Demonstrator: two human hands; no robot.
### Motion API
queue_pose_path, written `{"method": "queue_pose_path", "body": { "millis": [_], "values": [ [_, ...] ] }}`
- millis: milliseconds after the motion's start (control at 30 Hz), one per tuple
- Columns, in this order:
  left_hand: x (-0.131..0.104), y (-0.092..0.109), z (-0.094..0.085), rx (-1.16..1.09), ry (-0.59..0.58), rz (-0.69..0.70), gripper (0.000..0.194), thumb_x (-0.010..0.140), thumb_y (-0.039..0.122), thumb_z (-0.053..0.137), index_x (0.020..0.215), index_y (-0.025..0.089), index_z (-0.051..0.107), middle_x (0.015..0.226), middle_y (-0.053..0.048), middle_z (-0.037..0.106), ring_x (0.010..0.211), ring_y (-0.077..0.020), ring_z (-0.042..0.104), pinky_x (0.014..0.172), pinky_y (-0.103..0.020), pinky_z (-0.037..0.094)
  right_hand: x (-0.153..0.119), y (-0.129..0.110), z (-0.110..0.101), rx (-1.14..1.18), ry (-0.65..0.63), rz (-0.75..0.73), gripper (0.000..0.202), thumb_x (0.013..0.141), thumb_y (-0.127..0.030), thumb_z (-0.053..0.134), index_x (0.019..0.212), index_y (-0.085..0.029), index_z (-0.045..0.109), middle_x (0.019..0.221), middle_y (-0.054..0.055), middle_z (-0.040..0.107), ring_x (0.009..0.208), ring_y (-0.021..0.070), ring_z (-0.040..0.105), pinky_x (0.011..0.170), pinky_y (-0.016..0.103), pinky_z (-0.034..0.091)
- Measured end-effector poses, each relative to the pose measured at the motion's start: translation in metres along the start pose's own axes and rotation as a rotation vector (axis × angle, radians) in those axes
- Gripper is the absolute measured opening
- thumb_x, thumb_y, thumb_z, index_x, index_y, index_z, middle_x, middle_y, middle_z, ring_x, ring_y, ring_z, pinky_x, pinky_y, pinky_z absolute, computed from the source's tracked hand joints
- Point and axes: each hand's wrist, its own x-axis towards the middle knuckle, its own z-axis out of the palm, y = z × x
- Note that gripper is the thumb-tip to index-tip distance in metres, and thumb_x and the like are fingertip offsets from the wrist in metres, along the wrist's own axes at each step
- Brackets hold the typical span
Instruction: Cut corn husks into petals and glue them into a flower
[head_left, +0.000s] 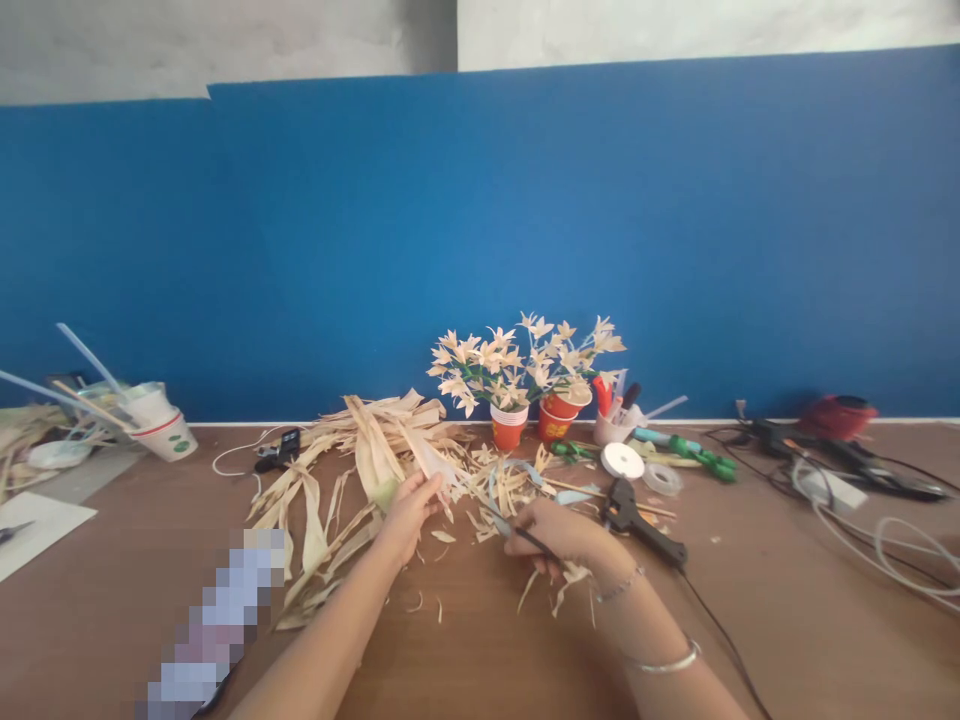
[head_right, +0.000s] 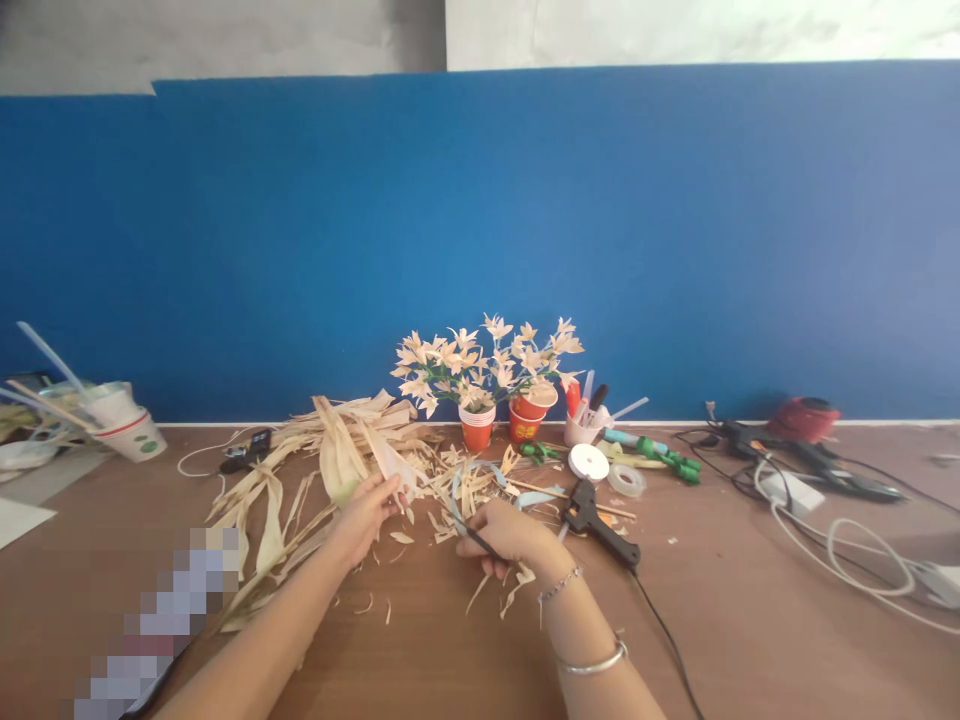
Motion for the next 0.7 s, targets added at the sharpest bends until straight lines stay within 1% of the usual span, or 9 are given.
{"method": "queue_pose_path", "body": {
  "millis": [33,100,200,267,333,433,533,633,700],
  "values": [
    [0.0,-0.001,0.001,0.026,0.009,0.017,0.031,0.062,0.037,0.074,0.079,0.013,0.064,0.074,-0.003,0.064,0.064,-0.0123,0.056,0.063,-0.025,0.046,0.002,-0.001,0.002,0.059,0.032,-0.042,0.023,0.066,-0.029,0.062,0.051,-0.016,0.051,0.039,-0.003,0.052,0.031,0.006,0.045,0.032,0.014,0.031],
    [0.0,-0.002,0.002,0.072,0.037,0.04,0.031,0.061,0.038,0.074,0.079,0.013,0.065,0.074,-0.003,0.065,0.064,-0.0126,0.056,0.062,-0.025,0.046,0.007,-0.005,0.007,0.217,0.135,-0.116,0.029,0.068,-0.039,0.063,0.055,-0.016,0.05,0.041,-0.004,0.053,0.032,0.0055,0.045,0.032,0.014,0.028],
    [-0.003,-0.003,0.006,0.122,0.056,0.06,0.031,0.061,0.039,0.074,0.076,0.013,0.066,0.069,-0.002,0.065,0.062,-0.0127,0.056,0.062,-0.024,0.045,0.017,-0.012,0.017,0.473,0.282,-0.235,0.035,0.069,-0.051,0.061,0.067,-0.017,0.052,0.047,-0.002,0.056,0.035,0.0067,0.047,0.033,0.015,0.023],
    [-0.005,-0.003,0.008,0.156,0.034,0.057,0.03,0.061,0.038,0.073,0.077,0.013,0.067,0.067,-0.002,0.065,0.059,-0.0124,0.056,0.061,-0.023,0.044,0.023,-0.016,0.025,0.583,0.338,-0.301,0.037,0.067,-0.052,0.063,0.075,-0.017,0.055,0.051,-0.001,0.059,0.038,0.0087,0.05,0.034,0.017,0.025],
    [-0.008,-0.002,0.01,0.19,-0.015,0.039,0.03,0.062,0.037,0.073,0.078,0.012,0.068,0.065,-0.002,0.066,0.057,-0.0125,0.056,0.058,-0.023,0.043,0.027,-0.018,0.031,0.633,0.364,-0.311,0.036,0.063,-0.049,0.067,0.077,-0.017,0.055,0.05,-0.002,0.06,0.039,0.0099,0.051,0.035,0.018,0.028],
    [-0.012,0.002,0.013,0.191,-0.118,-0.017,0.032,0.061,0.034,0.074,0.083,0.012,0.068,0.07,-0.005,0.068,0.059,-0.0145,0.059,0.055,-0.023,0.042,0.029,-0.019,0.038,0.622,0.371,-0.281,0.031,0.062,-0.044,0.068,0.068,-0.017,0.053,0.042,-0.003,0.055,0.033,0.0087,0.047,0.035,0.018,0.031],
    [-0.014,0.004,0.016,0.124,-0.177,-0.093,0.038,0.06,0.035,0.075,0.089,0.012,0.065,0.076,-0.007,0.07,0.059,-0.0168,0.061,0.053,-0.025,0.043,0.029,-0.017,0.04,0.58,0.331,-0.251,0.03,0.063,-0.043,0.066,0.061,-0.017,0.051,0.04,-0.003,0.054,0.03,0.0078,0.045,0.032,0.017,0.028],
    [-0.015,0.003,0.018,0.082,-0.137,-0.088,0.036,0.061,0.036,0.075,0.084,0.011,0.063,0.069,-0.007,0.068,0.057,-0.0166,0.06,0.052,-0.025,0.043,0.031,-0.015,0.043,0.559,0.229,-0.275,0.029,0.063,-0.042,0.066,0.064,-0.017,0.052,0.041,-0.003,0.056,0.031,0.0082,0.047,0.032,0.016,0.03],
    [-0.015,0.002,0.018,0.093,-0.092,-0.053,0.034,0.061,0.037,0.075,0.08,0.011,0.063,0.067,-0.007,0.068,0.056,-0.0166,0.06,0.053,-0.025,0.044,0.034,-0.013,0.045,0.553,0.204,-0.319,0.028,0.061,-0.039,0.068,0.069,-0.017,0.052,0.042,-0.004,0.057,0.033,0.0086,0.049,0.034,0.016,0.034]
  ]
}}
